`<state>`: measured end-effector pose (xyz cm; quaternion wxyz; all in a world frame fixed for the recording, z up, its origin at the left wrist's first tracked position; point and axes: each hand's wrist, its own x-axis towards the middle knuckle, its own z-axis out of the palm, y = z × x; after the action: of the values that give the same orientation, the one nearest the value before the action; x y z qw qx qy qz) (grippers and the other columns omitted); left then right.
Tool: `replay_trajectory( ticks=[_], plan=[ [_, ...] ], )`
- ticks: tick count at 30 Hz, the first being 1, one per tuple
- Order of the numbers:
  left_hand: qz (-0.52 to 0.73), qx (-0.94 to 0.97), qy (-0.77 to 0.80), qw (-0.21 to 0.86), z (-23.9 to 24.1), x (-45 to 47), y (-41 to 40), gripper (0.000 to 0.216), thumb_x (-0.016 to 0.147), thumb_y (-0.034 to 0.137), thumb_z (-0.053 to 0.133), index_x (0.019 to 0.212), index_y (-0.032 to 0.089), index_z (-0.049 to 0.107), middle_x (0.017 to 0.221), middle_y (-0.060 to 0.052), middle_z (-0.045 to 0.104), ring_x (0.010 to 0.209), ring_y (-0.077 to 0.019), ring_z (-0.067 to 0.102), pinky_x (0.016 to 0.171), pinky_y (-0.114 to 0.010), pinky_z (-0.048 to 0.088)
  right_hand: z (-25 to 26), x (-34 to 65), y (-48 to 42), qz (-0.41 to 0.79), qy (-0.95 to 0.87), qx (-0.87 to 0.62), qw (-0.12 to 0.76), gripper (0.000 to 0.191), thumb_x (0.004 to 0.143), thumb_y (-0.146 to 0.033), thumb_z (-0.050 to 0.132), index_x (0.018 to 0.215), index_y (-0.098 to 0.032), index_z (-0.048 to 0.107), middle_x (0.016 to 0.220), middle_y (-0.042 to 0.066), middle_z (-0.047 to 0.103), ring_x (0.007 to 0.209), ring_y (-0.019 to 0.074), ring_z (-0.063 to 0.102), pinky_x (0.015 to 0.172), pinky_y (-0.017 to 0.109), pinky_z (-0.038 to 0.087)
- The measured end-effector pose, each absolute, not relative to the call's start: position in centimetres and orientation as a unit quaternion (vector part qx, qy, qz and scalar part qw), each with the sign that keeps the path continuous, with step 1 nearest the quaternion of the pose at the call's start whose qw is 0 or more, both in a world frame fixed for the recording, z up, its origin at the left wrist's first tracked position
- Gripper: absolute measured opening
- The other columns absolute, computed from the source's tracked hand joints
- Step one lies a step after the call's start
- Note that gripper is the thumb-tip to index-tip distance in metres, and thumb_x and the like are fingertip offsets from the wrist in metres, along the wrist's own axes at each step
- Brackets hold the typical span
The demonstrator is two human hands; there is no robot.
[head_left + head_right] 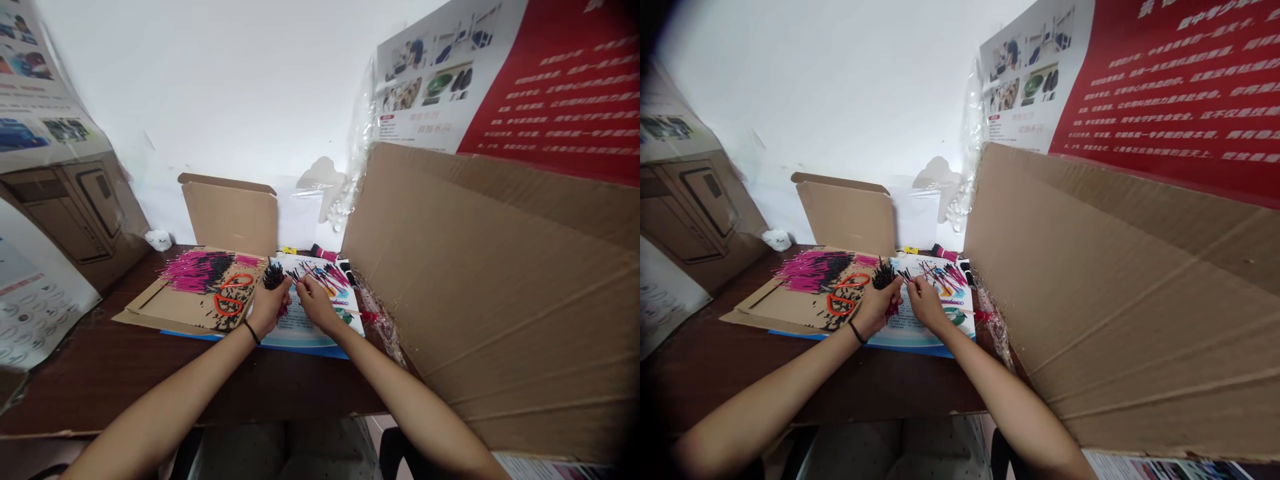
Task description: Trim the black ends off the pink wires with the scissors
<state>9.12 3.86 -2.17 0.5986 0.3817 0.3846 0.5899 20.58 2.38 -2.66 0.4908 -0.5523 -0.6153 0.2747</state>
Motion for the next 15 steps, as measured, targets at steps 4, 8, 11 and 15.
replay_trajectory(
  ticks=[4,8,11,15],
  plan=[
    [0.608,0.345,0.403,0.591,-2.2,9.1,4.1,0.032,0.063,0.027,0.071,0.052,0.017,0.043,0.04,0.008,0.04,0.034,-0.0043,0.036,0.037,-0.019,0.036,-3.0,20.8,2.7,0.302,-0.533,-0.565,0.553,0.019,0.082,-0.035,0.042,0.067,-0.024,0.04,0.057,-0.006,0.042,0.056,0.0126,0.039,0.053,0.025,0.03],
    [0.596,0.284,0.409,0.63,-1.7,8.5,4.8,0.022,0.066,0.021,0.063,0.051,0.015,0.047,0.045,0.003,0.049,0.042,-0.0073,0.049,0.045,-0.02,0.044,-2.9,21.8,3.1,0.314,-0.507,-0.566,0.569,0.02,0.082,-0.036,0.042,0.067,-0.024,0.039,0.055,-0.007,0.039,0.051,0.0115,0.036,0.049,0.024,0.029],
    [0.556,0.297,0.417,0.655,-1.6,8.2,5.0,0.012,0.065,0.018,0.063,0.058,0.012,0.054,0.054,-0.002,0.058,0.049,-0.0093,0.057,0.047,-0.019,0.046,-2.9,21.8,3.1,0.336,-0.512,-0.552,0.566,0.02,0.081,-0.037,0.045,0.068,-0.023,0.041,0.055,-0.007,0.039,0.049,0.0101,0.034,0.047,0.023,0.028],
    [0.544,0.369,0.381,0.65,-1.6,8.4,4.6,0.02,0.062,0.022,0.067,0.06,0.015,0.049,0.048,0.005,0.048,0.04,-0.0051,0.046,0.038,-0.016,0.034,-3.1,21.1,2.8,0.384,-0.527,-0.507,0.563,0.014,0.08,-0.037,0.048,0.077,-0.023,0.046,0.056,-0.008,0.042,0.047,0.0087,0.033,0.045,0.022,0.027]
  ],
)
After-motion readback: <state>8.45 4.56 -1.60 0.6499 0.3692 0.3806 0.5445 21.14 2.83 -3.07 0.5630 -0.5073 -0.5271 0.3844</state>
